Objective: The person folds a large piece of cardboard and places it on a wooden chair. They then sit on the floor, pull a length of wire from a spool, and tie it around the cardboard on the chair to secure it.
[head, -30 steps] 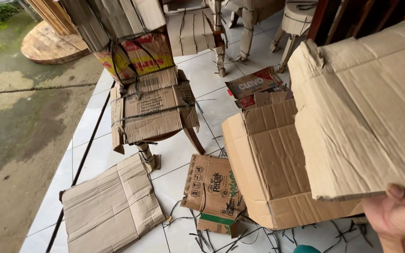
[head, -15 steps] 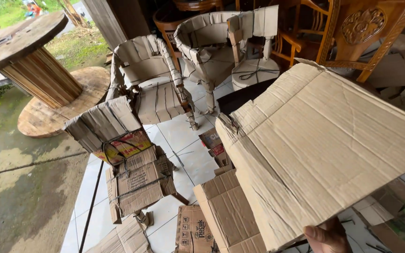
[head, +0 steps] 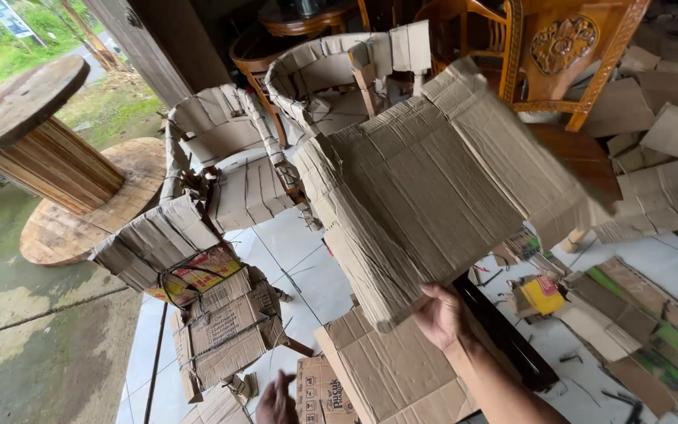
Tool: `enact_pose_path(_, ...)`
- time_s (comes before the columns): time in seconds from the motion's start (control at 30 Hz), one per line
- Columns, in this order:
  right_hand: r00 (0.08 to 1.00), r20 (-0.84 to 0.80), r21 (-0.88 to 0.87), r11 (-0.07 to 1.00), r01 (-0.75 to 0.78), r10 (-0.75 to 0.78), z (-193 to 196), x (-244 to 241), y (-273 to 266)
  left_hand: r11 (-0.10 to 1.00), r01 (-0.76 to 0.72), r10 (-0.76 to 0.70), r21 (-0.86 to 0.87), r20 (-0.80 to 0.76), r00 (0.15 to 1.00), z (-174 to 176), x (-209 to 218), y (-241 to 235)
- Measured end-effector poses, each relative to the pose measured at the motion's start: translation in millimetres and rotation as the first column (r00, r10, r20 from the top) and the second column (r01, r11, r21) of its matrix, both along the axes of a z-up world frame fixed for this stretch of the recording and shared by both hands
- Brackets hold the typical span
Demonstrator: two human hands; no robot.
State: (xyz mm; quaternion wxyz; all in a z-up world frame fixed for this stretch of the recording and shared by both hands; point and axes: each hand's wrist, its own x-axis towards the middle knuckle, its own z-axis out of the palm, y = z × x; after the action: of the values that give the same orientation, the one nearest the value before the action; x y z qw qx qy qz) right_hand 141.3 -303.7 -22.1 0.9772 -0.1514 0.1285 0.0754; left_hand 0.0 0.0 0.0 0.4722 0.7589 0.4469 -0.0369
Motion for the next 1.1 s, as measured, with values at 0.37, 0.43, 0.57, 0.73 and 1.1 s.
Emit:
enact_pose_path(0.37,0.971,-0.207,-0.184,0.97,-0.156,0.117,-112,28,22,0.938,0.345,-0.335,-0.018,0.19,0.923,76,131,-94)
enact_pose_path(0.43,0.962,-0.241,-0.122,0.98,-0.158,0.126,-117,23,29,0.929,0.369,-0.362,-0.033,0.136,0.922,67,152,-100)
enact_pose_path(0.57,0.923,-0.24,-0.252,0.898,-0.36,0.302,-102,40,14,0.942,0.334,-0.323,-0.031,0.183,0.928,51,205,-114)
enact_pose_path(0.73,0.775,-0.446,-0.554,0.543,-0.631,0.447,-60,61,-63,0.956,0.292,-0.292,0.02,0.146,0.945,41,244,-148)
enact_pose_path(1.1,0.998,-0.06,-0.929,0.363,-0.065,0.024,34,216,-228,0.936,0.065,-0.198,0.347,0.366,0.909,-34,292,-172)
